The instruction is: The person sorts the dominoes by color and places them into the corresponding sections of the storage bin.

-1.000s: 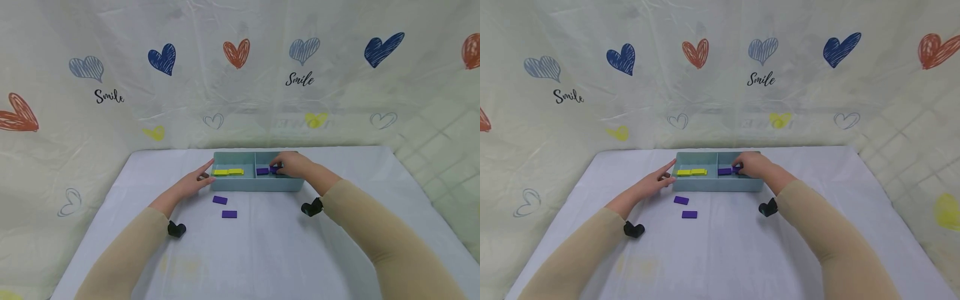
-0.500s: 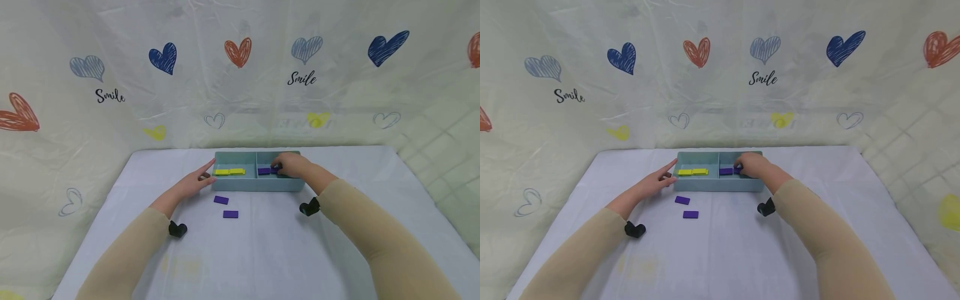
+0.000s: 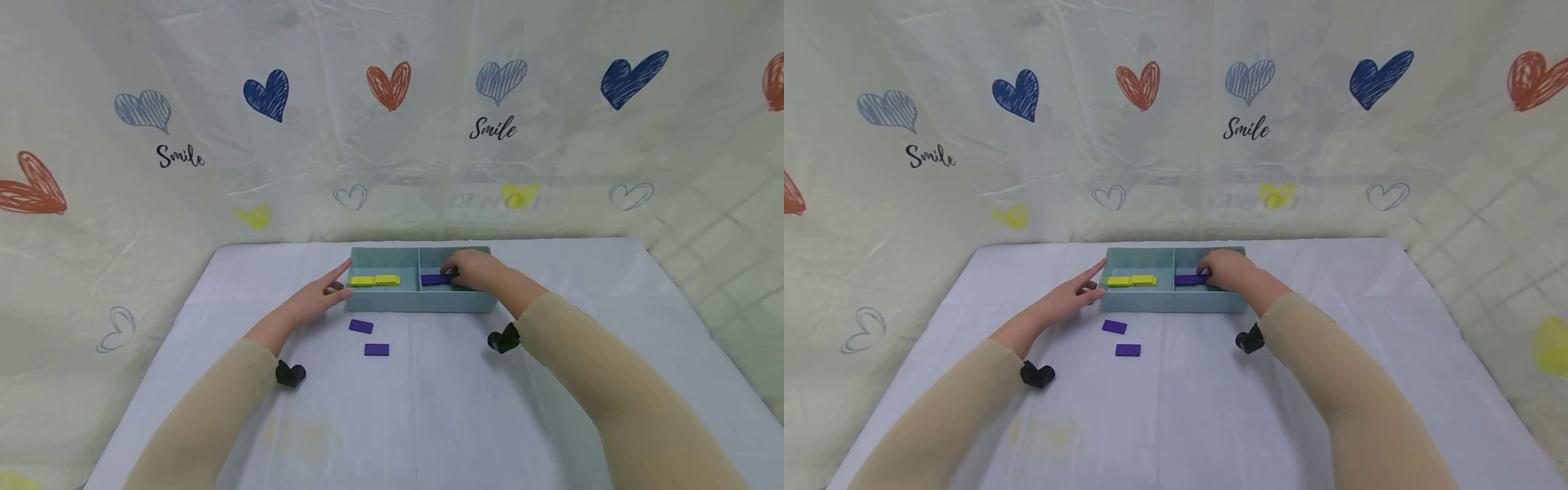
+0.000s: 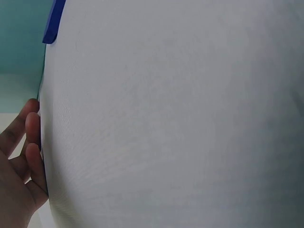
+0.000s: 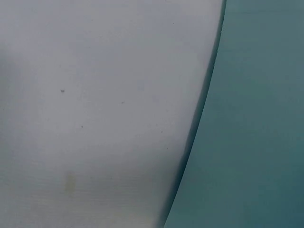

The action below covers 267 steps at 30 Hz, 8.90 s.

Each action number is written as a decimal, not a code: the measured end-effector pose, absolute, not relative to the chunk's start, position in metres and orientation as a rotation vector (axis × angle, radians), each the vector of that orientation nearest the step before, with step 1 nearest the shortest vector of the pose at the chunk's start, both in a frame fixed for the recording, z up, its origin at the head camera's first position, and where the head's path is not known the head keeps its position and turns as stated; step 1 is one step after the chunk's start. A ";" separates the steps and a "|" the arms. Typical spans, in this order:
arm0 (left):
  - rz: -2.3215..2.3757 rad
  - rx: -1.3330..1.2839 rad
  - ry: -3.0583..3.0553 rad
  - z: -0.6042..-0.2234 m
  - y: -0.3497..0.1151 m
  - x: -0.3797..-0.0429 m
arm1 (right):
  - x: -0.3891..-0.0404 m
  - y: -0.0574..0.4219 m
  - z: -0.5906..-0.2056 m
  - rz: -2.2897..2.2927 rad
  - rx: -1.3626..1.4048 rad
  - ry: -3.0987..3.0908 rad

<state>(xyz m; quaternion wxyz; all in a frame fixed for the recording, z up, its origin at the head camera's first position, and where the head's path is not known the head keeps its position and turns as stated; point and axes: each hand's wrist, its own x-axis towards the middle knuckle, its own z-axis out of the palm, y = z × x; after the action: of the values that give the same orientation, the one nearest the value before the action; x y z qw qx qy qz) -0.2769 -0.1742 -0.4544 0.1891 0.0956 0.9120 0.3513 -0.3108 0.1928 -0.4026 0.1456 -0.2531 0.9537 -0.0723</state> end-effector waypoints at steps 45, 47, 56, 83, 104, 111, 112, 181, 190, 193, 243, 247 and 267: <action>0.980 0.284 2.577 -0.455 -0.177 -0.275 | -0.231 0.212 -0.367 -0.710 -0.658 2.816; 0.984 0.280 2.578 -0.454 -0.177 -0.274 | -0.229 0.212 -0.367 -0.715 -0.675 2.819; 0.969 0.274 2.586 -0.453 -0.177 -0.274 | -0.222 0.200 -0.367 -0.765 -0.733 2.772; 0.981 0.285 2.582 -0.455 -0.172 -0.277 | -0.211 0.113 -0.392 -0.511 -0.996 2.609; 0.983 0.282 2.575 -0.453 -0.173 -0.276 | -0.218 0.076 -0.421 -0.394 -1.021 2.490; 0.987 0.289 2.576 -0.456 -0.175 -0.277 | -0.215 0.070 -0.427 -0.307 -1.058 2.501; 0.989 0.288 2.575 -0.456 -0.175 -0.277 | -0.215 0.069 -0.427 -0.298 -1.066 2.503; 0.983 0.286 2.576 -0.455 -0.176 -0.278 | -0.287 0.188 -0.362 -0.533 -0.696 2.737; 0.982 0.298 2.575 -0.457 -0.176 -0.279 | -0.304 0.178 -0.382 -0.452 -0.724 2.735; 0.978 0.299 2.581 -0.456 -0.175 -0.279 | -0.308 0.175 -0.387 -0.430 -0.691 2.732; 0.995 0.309 2.567 -0.450 -0.173 -0.274 | -0.264 0.192 -0.371 -0.716 -0.633 2.742; 0.991 0.301 2.566 -0.451 -0.174 -0.275 | -0.249 0.193 -0.370 -0.740 -0.672 2.724; 0.987 0.308 2.583 -0.453 -0.173 -0.275 | -0.214 0.170 -0.386 -0.756 -0.799 2.693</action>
<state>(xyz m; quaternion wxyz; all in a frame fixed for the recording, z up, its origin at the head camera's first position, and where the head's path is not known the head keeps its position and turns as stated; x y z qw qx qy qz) -0.2749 -0.1732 -0.4531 0.1785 0.1089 0.9135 0.3490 -0.2145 0.1701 -0.3859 0.1161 -0.2727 0.9195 -0.2581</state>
